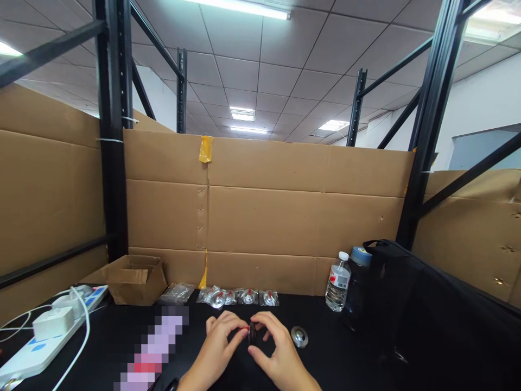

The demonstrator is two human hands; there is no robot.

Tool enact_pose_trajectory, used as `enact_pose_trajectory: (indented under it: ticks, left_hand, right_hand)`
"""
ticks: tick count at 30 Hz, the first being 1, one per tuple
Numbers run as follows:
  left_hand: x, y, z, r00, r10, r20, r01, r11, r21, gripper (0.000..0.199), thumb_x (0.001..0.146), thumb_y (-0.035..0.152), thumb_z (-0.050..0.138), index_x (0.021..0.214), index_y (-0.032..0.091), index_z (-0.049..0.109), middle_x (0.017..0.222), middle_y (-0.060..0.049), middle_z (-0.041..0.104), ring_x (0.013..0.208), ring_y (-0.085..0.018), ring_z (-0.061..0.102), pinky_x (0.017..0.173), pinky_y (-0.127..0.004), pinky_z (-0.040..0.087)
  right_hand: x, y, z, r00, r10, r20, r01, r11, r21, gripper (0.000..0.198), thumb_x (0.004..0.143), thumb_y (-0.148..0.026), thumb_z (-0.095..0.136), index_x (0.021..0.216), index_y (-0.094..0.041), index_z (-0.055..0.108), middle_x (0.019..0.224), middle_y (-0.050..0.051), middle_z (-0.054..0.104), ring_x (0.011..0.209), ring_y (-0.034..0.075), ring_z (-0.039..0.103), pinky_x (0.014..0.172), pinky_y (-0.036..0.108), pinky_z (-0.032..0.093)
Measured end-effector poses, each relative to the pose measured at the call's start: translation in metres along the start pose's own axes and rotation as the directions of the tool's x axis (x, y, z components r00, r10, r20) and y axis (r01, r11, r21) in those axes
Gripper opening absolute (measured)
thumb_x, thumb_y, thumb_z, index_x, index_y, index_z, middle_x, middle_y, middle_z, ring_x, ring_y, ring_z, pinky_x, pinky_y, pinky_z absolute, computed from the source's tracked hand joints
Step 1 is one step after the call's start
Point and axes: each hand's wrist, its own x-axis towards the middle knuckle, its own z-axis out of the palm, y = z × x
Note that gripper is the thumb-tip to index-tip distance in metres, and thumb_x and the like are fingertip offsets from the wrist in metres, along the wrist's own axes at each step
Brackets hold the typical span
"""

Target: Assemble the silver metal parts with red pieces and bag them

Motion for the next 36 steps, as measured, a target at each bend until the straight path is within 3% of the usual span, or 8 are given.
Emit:
enact_pose_trajectory:
  ticks: [3, 9, 18, 31, 36]
  left_hand:
    - [-0.002, 0.002, 0.001, 0.998, 0.053, 0.041, -0.055, 0.997, 0.054, 0.042, 0.104, 0.053, 0.038, 0.1, 0.029, 0.073, 0.103, -0.005, 0.072, 0.103, -0.024, 0.058, 0.09, -0.039, 0.035]
    - [-0.004, 0.006, 0.002, 0.992, 0.101, 0.078, -0.107, 0.991, 0.079, 0.036, 0.106, 0.043, 0.038, 0.101, 0.027, 0.069, 0.102, -0.004, 0.068, 0.102, -0.022, 0.056, 0.087, -0.036, 0.033]
    - [-0.006, 0.01, 0.0, 0.992, 0.128, 0.001, -0.127, 0.985, 0.113, 0.021, 0.097, 0.022, 0.05, 0.104, 0.028, 0.069, 0.114, -0.005, 0.062, 0.112, -0.023, 0.053, 0.091, -0.037, 0.036]
    - [-0.006, 0.003, 0.003, 0.987, 0.145, -0.07, -0.134, 0.982, 0.133, 0.017, 0.095, 0.023, 0.055, 0.095, 0.028, 0.071, 0.114, -0.006, 0.062, 0.113, -0.024, 0.053, 0.092, -0.039, 0.037]
    - [-0.005, 0.0, 0.004, 0.982, 0.178, -0.064, -0.169, 0.977, 0.128, 0.016, 0.094, 0.021, 0.056, 0.092, 0.027, 0.071, 0.113, -0.005, 0.061, 0.112, -0.024, 0.053, 0.091, -0.038, 0.037]
  right_hand:
    - [0.0, 0.002, 0.001, 1.0, -0.012, 0.007, 0.012, 1.0, 0.002, 0.052, 0.076, -0.016, 0.072, 0.126, -0.027, 0.062, 0.12, 0.007, 0.067, 0.103, 0.023, 0.066, 0.078, 0.03, 0.052]
    - [-0.001, 0.008, 0.005, 0.999, -0.044, -0.008, 0.044, 0.999, 0.02, 0.053, 0.076, -0.017, 0.074, 0.127, -0.027, 0.062, 0.122, 0.007, 0.068, 0.103, 0.023, 0.067, 0.079, 0.029, 0.052]
    - [0.0, 0.01, 0.007, 0.996, -0.084, -0.012, 0.085, 0.995, 0.05, 0.049, 0.076, -0.017, 0.077, 0.123, -0.027, 0.064, 0.122, 0.007, 0.069, 0.101, 0.021, 0.067, 0.078, 0.027, 0.052]
    - [0.0, 0.011, 0.009, 0.999, -0.027, -0.02, 0.028, 0.998, 0.058, 0.046, 0.081, -0.031, 0.079, 0.125, -0.026, 0.066, 0.121, 0.008, 0.072, 0.101, 0.023, 0.07, 0.076, 0.029, 0.054]
    - [0.0, 0.016, 0.01, 0.999, -0.021, -0.036, 0.023, 0.998, 0.053, 0.04, 0.079, -0.035, 0.082, 0.116, -0.024, 0.07, 0.125, 0.011, 0.072, 0.107, 0.026, 0.07, 0.076, 0.03, 0.055]
